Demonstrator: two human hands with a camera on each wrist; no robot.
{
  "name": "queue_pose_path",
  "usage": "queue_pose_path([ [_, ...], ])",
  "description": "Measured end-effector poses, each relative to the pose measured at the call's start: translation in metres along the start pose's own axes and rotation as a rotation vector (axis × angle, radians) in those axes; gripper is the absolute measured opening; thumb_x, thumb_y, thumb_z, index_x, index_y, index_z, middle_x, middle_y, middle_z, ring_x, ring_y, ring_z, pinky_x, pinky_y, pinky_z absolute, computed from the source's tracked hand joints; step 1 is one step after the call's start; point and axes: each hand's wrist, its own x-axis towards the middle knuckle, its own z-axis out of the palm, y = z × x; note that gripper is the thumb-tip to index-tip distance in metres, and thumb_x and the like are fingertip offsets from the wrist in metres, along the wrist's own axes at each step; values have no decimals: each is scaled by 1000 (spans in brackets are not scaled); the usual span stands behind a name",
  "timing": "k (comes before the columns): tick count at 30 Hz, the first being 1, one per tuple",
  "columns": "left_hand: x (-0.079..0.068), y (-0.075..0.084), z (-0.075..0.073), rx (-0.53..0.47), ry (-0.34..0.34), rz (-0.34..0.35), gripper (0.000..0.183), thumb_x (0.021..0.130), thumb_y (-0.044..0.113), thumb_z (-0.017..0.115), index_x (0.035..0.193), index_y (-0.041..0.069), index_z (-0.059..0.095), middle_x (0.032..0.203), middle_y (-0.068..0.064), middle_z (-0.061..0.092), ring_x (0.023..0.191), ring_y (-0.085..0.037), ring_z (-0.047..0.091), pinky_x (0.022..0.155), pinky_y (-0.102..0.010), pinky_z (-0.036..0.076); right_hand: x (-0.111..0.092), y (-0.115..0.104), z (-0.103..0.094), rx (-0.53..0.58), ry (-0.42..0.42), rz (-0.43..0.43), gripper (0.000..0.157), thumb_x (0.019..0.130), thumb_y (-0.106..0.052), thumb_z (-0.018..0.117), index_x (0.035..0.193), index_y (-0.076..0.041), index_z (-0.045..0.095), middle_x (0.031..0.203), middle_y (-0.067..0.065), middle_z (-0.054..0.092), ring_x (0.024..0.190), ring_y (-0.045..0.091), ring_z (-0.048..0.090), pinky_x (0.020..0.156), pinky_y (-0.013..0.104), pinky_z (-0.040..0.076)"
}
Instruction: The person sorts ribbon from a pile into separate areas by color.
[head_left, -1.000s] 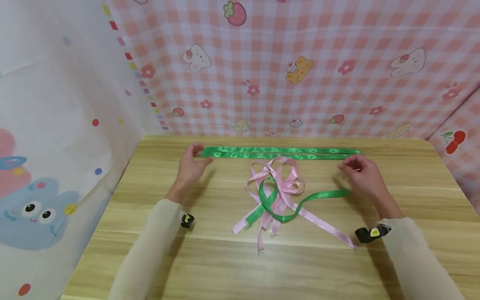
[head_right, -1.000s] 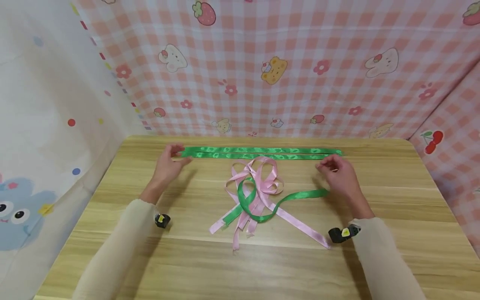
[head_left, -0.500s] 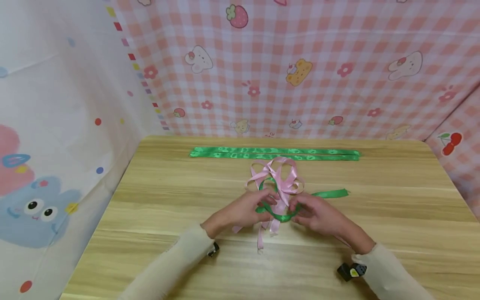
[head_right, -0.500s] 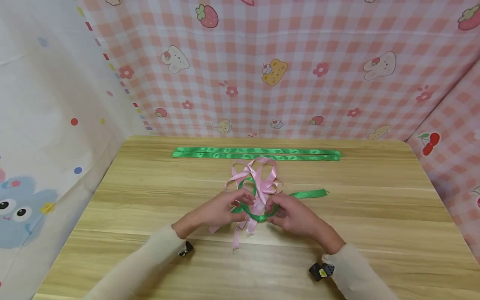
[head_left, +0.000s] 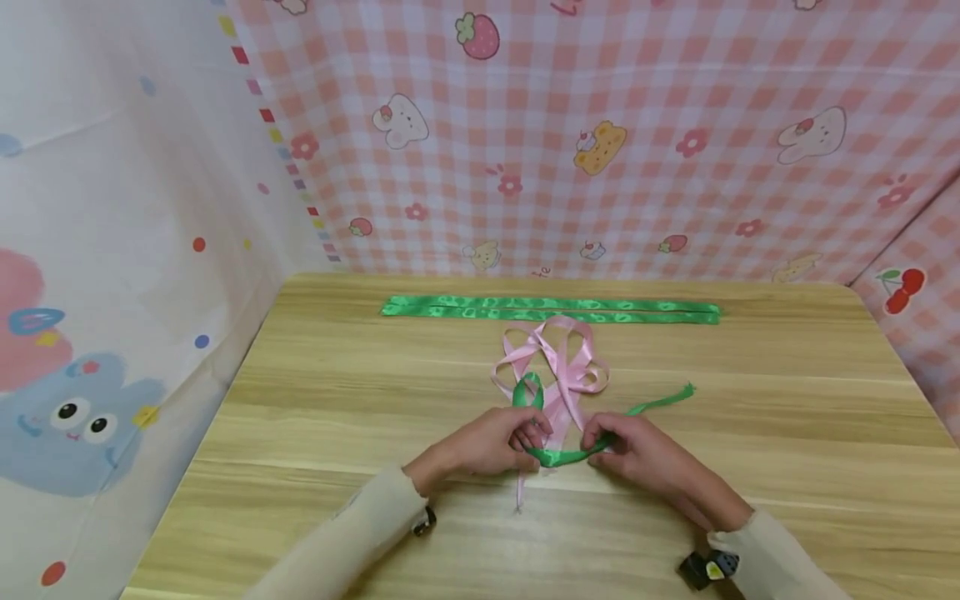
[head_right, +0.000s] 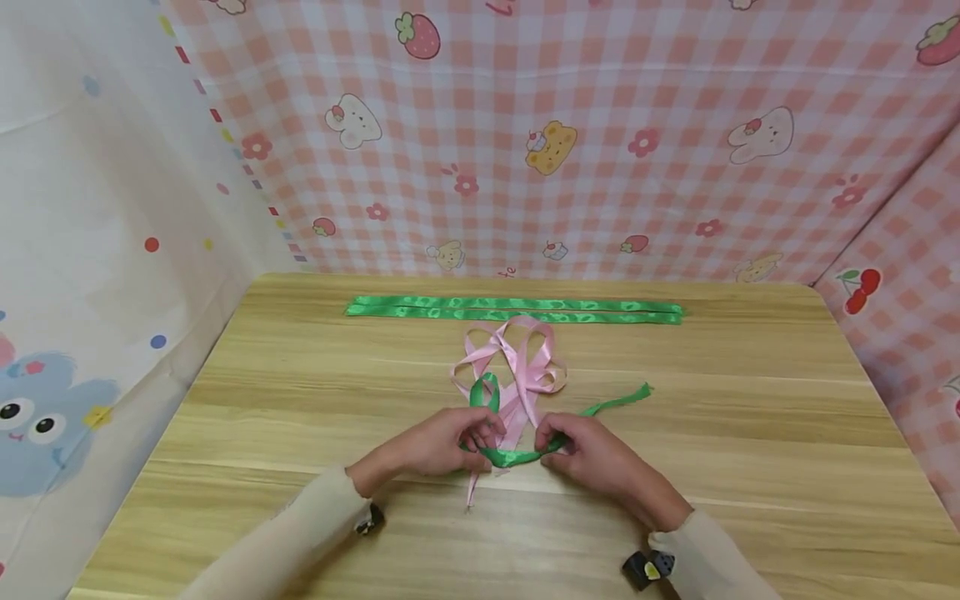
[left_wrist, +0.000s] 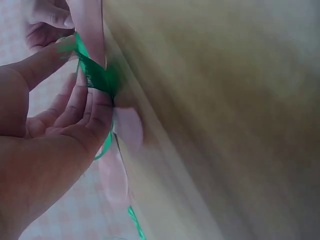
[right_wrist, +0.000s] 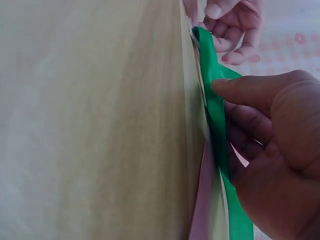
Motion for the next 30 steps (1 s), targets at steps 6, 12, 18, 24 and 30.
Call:
queue_pose_path([
  [6,-7,1,12,-44,-24,6,32,83,-6,73,109,7,62,86,-4,68,78,-5,61,74,-19,51,-8,0,1,67,-38,6,17,86,2,72,91,-12,65,92,3,68,89,9,59,80,25,51],
  [12,-12,8,12,-31,-43,64,28,86,-4,70,110,9,63,84,-2,70,77,-2,62,76,-19,51,-11,-18,-7,146,-58,36,12,90,-1,69,94,-11,64,96,4,68,94,13,61,86,27,49],
  [18,-21,32,-7,-35,65,184,27,90,0,69,113,12,62,88,2,67,84,-5,63,86,-25,49,-11,-42,-32,194,-16,-98,13,93,3,63,100,-8,60,96,4,64,91,18,62,84,28,51],
  [24,-29,49,-29,-82,127,256,24,92,0,68,113,8,61,90,-3,66,80,-15,69,80,-28,56,-12,-54,-51,278,-38,-210,16,94,10,57,105,-2,56,90,9,57,73,17,56,62,27,52],
  [30,-37,49,-50,-124,24,253,33,93,-1,64,125,6,56,93,-8,65,79,-19,66,74,-27,55,-20,-51,-65,292,-21,-225,16,93,14,56,103,1,54,83,6,55,67,14,51,54,30,45],
])
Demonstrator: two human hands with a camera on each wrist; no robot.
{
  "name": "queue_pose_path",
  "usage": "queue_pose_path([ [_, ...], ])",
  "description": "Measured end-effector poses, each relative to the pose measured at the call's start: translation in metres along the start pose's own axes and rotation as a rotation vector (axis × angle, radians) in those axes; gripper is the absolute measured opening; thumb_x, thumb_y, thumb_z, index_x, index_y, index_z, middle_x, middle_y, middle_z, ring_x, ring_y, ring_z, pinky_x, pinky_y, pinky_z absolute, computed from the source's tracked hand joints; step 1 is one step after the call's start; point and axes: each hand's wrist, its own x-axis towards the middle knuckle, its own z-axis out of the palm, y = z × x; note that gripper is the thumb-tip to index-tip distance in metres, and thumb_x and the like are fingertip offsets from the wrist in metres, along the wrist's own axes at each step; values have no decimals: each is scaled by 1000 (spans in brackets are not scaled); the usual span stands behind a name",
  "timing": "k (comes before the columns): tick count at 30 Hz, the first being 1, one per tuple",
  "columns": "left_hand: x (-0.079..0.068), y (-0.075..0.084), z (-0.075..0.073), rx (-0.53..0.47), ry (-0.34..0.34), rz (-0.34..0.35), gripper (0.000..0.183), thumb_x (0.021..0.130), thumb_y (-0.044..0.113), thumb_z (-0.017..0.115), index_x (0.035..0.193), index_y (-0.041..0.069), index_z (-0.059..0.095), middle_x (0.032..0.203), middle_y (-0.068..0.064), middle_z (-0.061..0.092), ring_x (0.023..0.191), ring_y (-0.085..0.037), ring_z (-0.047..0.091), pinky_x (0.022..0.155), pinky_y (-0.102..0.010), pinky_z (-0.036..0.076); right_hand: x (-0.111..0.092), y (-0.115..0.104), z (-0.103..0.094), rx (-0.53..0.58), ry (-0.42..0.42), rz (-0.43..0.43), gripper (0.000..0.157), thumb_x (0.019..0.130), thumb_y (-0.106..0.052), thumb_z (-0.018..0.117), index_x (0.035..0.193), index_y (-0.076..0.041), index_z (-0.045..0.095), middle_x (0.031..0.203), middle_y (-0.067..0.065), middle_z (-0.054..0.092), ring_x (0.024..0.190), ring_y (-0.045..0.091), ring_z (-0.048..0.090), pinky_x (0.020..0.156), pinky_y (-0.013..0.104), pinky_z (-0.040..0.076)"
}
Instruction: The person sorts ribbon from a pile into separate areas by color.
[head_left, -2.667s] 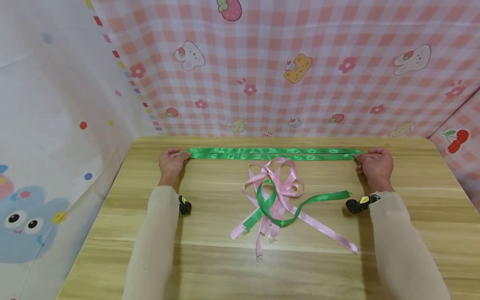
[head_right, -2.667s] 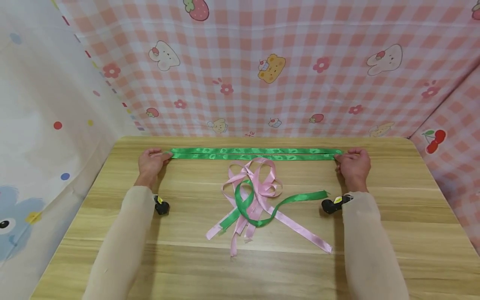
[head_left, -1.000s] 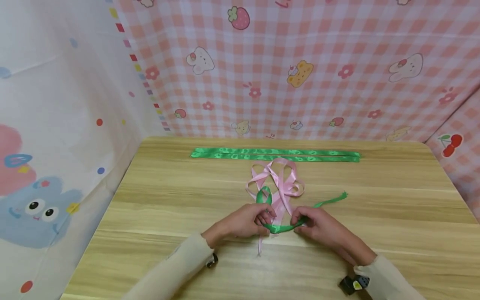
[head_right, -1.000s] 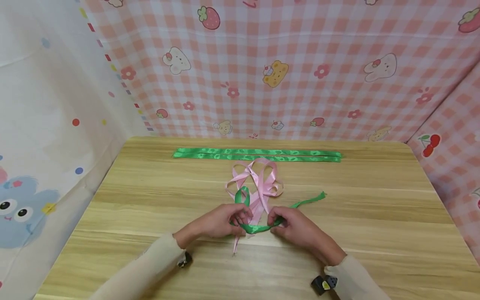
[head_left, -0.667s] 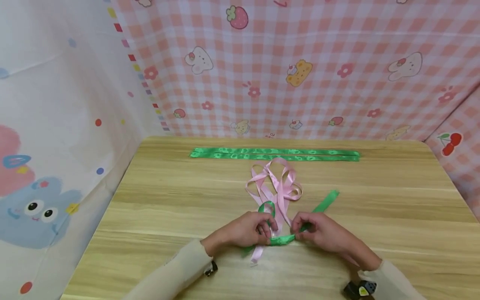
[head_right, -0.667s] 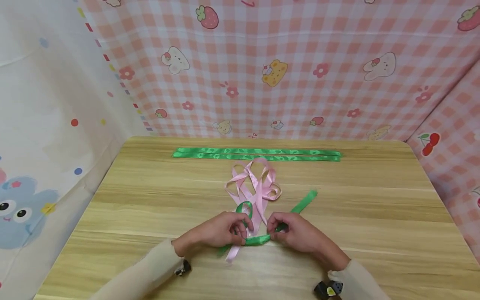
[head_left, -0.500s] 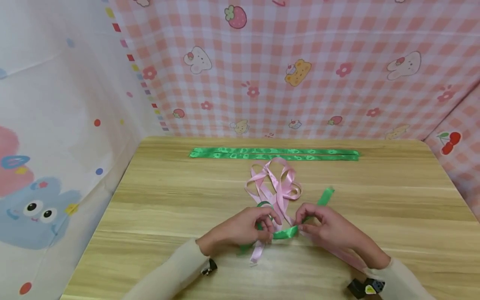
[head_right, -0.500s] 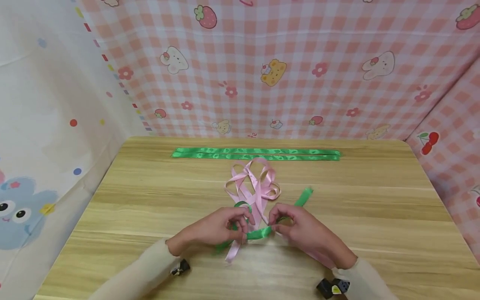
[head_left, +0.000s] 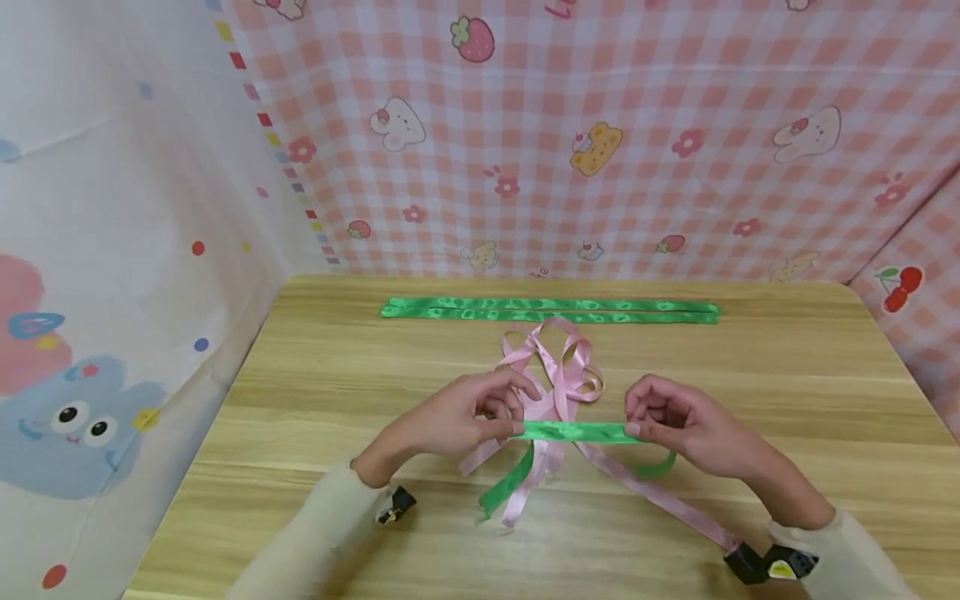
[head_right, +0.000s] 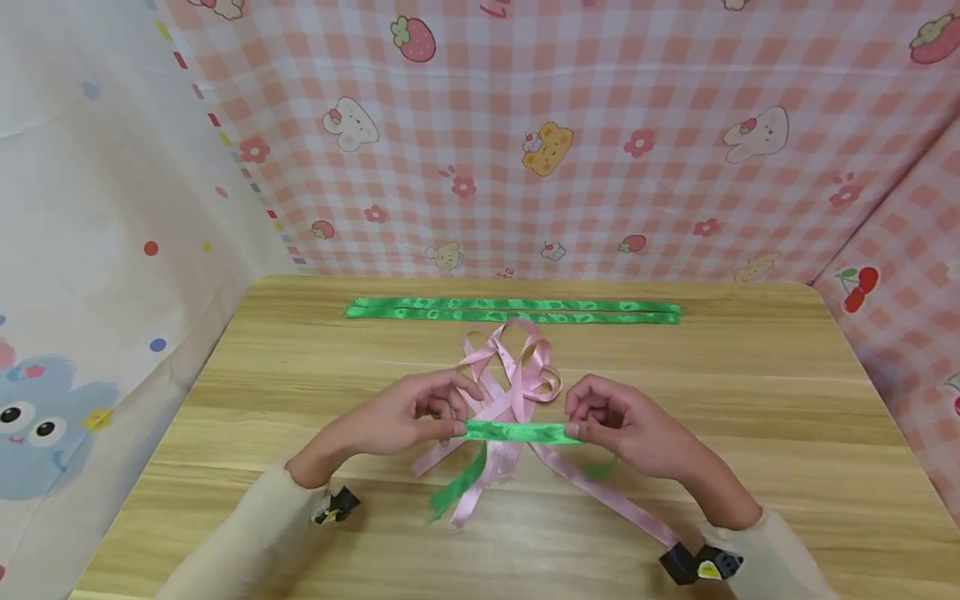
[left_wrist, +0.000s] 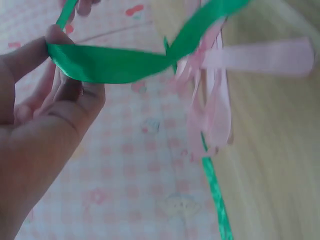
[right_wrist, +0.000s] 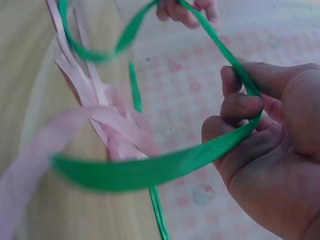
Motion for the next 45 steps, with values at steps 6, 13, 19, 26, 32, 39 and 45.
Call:
queue_pose_path([
  [6,-11,2,-20,-17,-20,17,38,95,-3,58,132,5,53,96,-14,68,79,-20,64,71,-28,54,-21,-6,-30,-70,34,49,19,93,15,54,102,-2,55,80,5,56,65,16,51,51,32,44],
  [13,-9,9,-22,-80,45,47,35,96,-2,60,129,6,54,91,-12,68,68,-22,57,61,-29,49,-33,-8,-45,-334,-47,169,18,94,4,62,104,-11,58,90,0,62,80,11,61,67,27,53],
  [19,10,22,-10,-90,18,110,32,93,-3,63,123,5,55,89,-10,70,80,-23,65,72,-28,52,8,-20,10,-256,124,97,17,98,-1,58,114,-7,58,110,4,64,104,13,63,87,24,53],
  [26,20,32,-2,-113,32,164,30,93,-3,64,121,5,56,90,-10,71,84,-23,68,78,-31,53,41,-28,58,262,56,-46,19,102,6,43,120,7,41,115,5,59,112,14,61,97,27,50],
  [32,2,29,-9,-94,50,118,32,92,-3,66,121,6,57,89,-7,71,82,-19,68,76,-31,53,39,-32,60,257,134,-14,15,99,8,49,112,0,47,90,2,62,72,14,58,63,27,53],
  [39,-34,21,-32,-72,83,34,33,92,0,67,123,8,59,88,-11,72,70,-25,64,63,-35,54,23,-39,37,167,120,5,21,96,13,50,110,-3,50,87,-2,65,52,21,31,42,34,28],
  [45,-57,18,-53,-35,131,14,30,91,1,68,120,6,59,86,-11,71,64,-23,62,55,-34,53,8,-40,17,175,107,-32,32,93,20,48,110,-7,51,83,0,64,52,22,30,40,34,25],
])
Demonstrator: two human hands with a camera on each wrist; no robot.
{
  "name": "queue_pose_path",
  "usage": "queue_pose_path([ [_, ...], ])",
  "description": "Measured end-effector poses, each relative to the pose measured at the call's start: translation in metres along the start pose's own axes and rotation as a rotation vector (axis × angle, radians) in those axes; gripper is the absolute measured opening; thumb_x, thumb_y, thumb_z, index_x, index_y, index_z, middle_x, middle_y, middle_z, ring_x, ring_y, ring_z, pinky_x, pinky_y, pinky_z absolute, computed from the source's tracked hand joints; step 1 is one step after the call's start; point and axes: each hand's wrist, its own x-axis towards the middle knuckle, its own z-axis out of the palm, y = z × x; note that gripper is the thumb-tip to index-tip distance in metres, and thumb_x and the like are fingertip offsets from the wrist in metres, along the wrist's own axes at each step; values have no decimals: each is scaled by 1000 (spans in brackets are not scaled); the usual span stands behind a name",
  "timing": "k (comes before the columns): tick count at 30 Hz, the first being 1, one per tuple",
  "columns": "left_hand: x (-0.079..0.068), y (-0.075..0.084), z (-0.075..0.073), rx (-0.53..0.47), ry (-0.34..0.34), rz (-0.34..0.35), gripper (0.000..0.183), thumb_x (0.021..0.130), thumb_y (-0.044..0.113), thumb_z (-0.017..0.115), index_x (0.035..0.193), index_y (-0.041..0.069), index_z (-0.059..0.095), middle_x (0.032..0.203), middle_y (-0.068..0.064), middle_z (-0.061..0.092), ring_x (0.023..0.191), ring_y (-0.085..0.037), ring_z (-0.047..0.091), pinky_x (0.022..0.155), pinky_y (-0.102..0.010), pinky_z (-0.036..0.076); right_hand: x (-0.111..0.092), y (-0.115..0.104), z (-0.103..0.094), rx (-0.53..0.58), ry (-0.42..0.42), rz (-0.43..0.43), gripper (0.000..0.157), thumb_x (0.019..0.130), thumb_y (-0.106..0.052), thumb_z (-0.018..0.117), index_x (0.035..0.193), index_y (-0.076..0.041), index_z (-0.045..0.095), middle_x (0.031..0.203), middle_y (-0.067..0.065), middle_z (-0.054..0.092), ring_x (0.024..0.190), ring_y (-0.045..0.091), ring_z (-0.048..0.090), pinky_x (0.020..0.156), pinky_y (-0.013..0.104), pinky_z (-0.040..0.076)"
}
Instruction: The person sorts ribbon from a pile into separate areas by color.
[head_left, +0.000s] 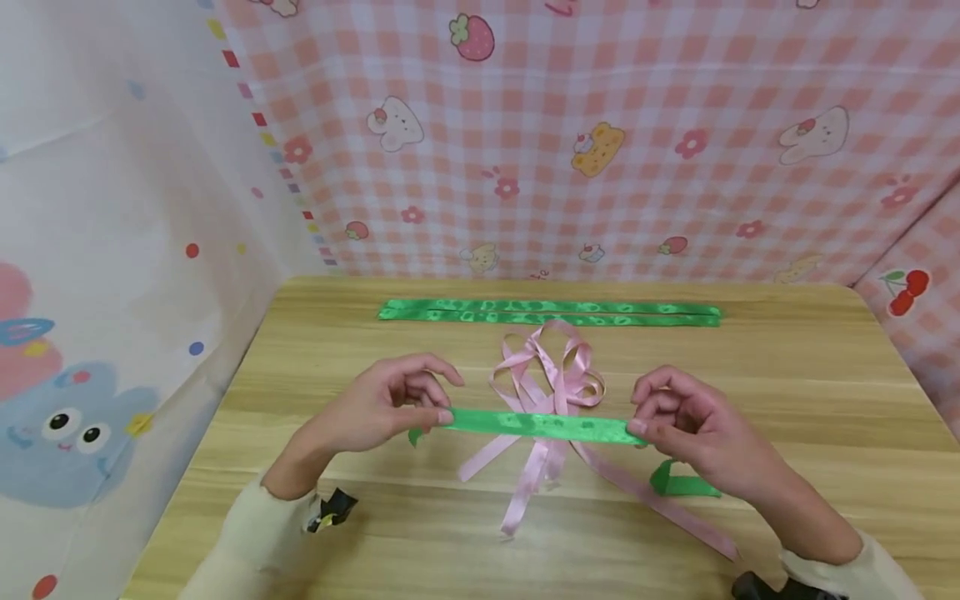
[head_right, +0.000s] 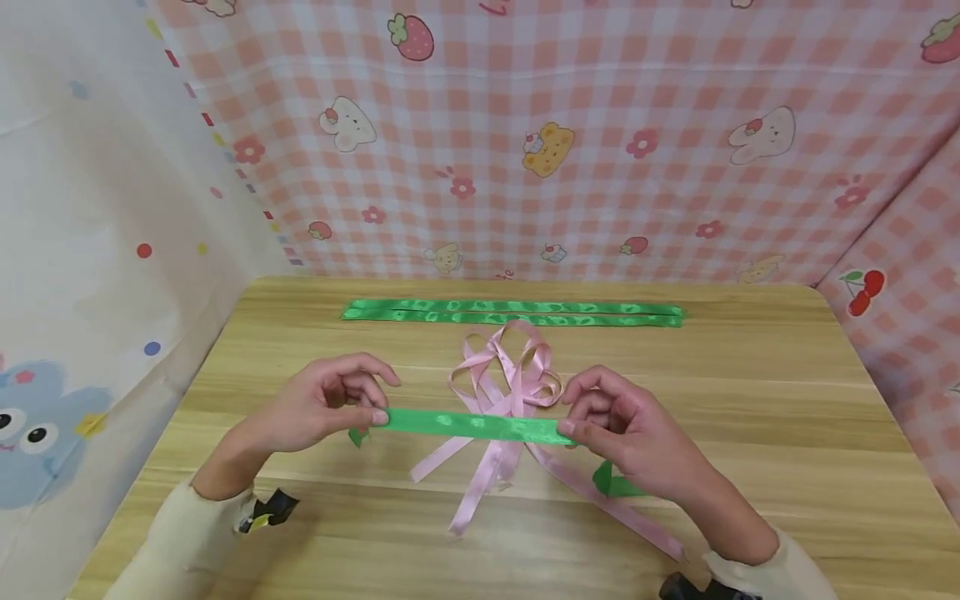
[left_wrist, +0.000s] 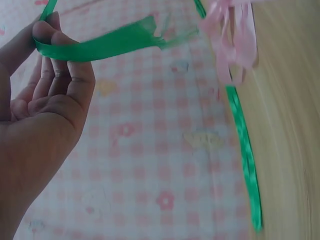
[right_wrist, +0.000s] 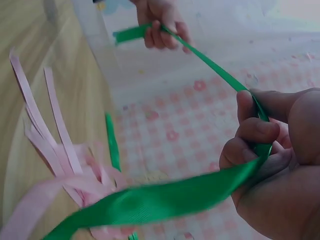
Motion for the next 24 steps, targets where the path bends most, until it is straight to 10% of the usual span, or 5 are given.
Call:
queue_pose_path([
  [9,-17,-10,-27,-9,32,31,24,91,-4,66,113,0,59,88,-2,71,70,-18,66,63,-31,56,-25,-4,-37,-61,-19,6,39,89,26,46,113,-5,51,80,2,59,53,22,34,39,34,28],
  [24,-37,-32,-61,23,176,-116,24,93,2,67,115,4,59,93,-2,70,83,-21,69,76,-28,57,-71,3,-105,-119,70,88,37,89,28,44,111,0,53,85,3,66,60,23,46,47,37,35],
])
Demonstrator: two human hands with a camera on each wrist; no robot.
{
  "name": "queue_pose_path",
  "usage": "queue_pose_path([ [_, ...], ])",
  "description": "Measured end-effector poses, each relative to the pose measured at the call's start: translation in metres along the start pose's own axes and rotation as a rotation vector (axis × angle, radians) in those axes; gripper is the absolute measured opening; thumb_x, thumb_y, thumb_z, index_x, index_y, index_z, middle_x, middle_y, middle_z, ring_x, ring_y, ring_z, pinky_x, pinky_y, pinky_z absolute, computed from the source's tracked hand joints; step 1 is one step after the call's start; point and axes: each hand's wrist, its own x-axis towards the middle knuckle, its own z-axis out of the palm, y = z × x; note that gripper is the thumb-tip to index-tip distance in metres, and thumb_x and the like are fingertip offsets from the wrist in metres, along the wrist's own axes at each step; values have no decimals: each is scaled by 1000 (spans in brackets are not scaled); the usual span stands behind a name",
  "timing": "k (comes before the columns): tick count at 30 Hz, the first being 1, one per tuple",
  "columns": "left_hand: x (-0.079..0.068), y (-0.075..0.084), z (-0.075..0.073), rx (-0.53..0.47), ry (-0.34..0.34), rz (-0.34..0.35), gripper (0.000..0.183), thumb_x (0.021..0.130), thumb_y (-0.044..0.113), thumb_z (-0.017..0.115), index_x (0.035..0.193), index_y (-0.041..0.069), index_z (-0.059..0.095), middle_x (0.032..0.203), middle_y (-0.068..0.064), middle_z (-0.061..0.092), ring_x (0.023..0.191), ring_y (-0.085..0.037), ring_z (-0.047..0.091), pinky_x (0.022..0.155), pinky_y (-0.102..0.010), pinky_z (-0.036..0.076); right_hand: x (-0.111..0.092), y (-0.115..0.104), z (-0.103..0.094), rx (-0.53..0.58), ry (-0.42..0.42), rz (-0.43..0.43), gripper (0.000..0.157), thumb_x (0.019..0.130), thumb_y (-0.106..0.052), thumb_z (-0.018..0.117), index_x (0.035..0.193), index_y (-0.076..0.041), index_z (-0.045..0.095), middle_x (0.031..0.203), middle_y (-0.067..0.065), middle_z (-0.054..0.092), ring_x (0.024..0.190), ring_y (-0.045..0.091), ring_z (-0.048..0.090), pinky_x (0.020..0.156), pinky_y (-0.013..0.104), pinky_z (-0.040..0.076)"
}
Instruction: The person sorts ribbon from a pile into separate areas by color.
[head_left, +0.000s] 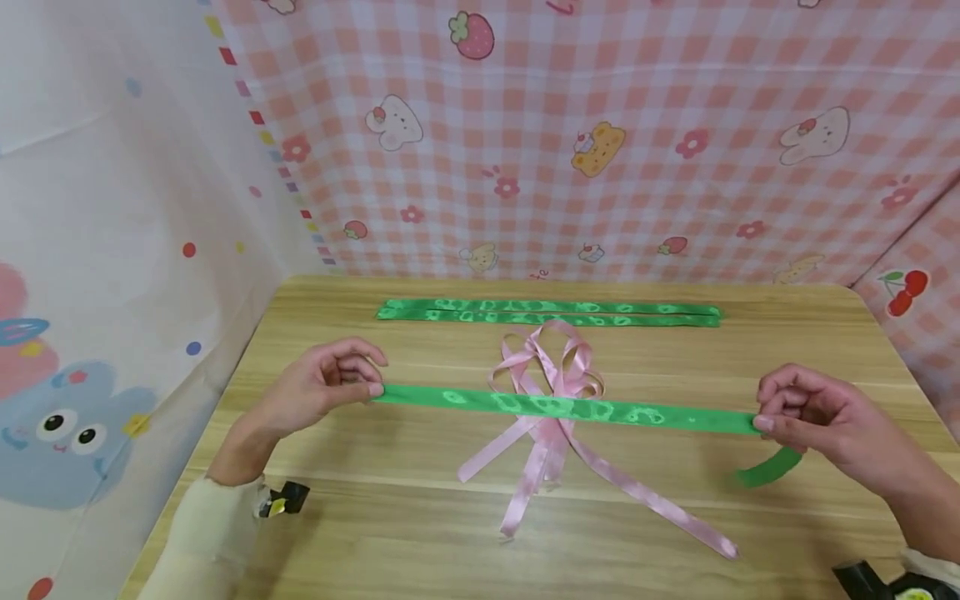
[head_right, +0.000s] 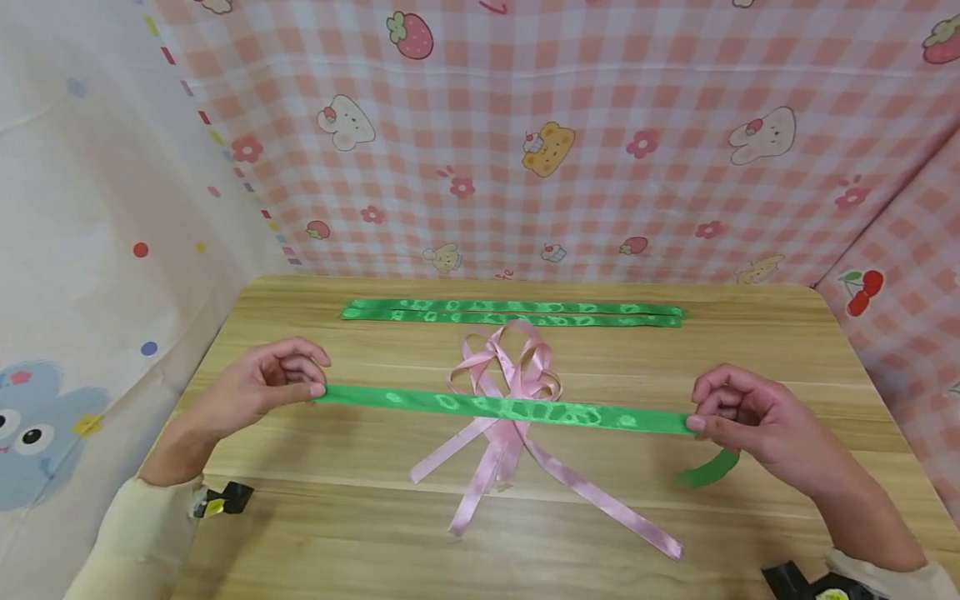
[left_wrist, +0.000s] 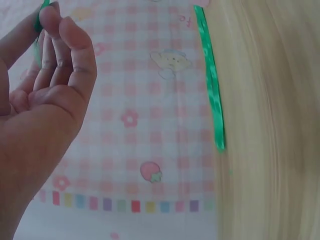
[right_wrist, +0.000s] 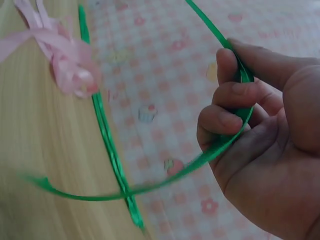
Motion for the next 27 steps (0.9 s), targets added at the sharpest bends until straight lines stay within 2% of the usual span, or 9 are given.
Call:
queue_pose_path([
  [3,-1,-5,-5,2,50,-20,23,93,3,68,113,6,59,90,-2,70,79,-21,69,73,-29,57,-6,5,-9,-27,13,41,35,90,26,44,111,-1,53,84,3,66,63,22,51,49,37,38],
  [7,-4,-15,-14,-43,95,-17,20,93,1,65,111,7,59,88,0,70,76,-17,68,72,-30,57,-16,16,-23,0,4,45,35,92,27,39,112,1,52,82,5,63,61,24,47,49,38,37],
  [11,-8,-27,-25,-103,114,-33,19,96,1,62,113,7,58,89,2,70,78,-16,69,78,-32,57,-24,29,-39,32,-1,17,36,92,28,33,111,3,50,74,7,48,59,26,37,49,35,31],
  [14,-6,-37,-33,-129,148,-74,20,97,4,62,115,8,56,89,2,70,79,-15,69,81,-31,57,-27,39,-50,49,19,17,36,93,28,31,110,2,49,74,7,39,59,24,31,52,34,26],
  [19,4,-54,-42,-117,225,-145,26,99,12,61,123,11,51,93,0,69,83,-17,70,82,-30,57,-24,55,-63,90,83,52,35,96,23,31,111,-3,50,82,2,50,64,24,32,56,36,24],
  [22,14,-62,-45,-98,271,-183,33,100,16,61,129,12,46,96,-1,68,88,-23,70,84,-34,57,-14,63,-66,111,161,78,28,98,18,37,111,-3,51,88,0,59,67,22,37,59,36,26],
  [26,32,-69,-45,-53,359,-232,41,99,19,62,134,12,42,96,0,67,92,-25,69,86,-38,57,9,68,-66,-52,365,208,9,101,0,52,107,-6,54,85,-4,65,69,15,48,59,30,35],
  [27,38,-70,-44,-41,386,-243,42,99,19,62,135,12,42,96,1,67,92,-23,69,86,-39,56,16,68,-67,-64,413,245,6,100,-4,55,106,-6,54,84,-5,66,68,14,49,59,28,38],
])
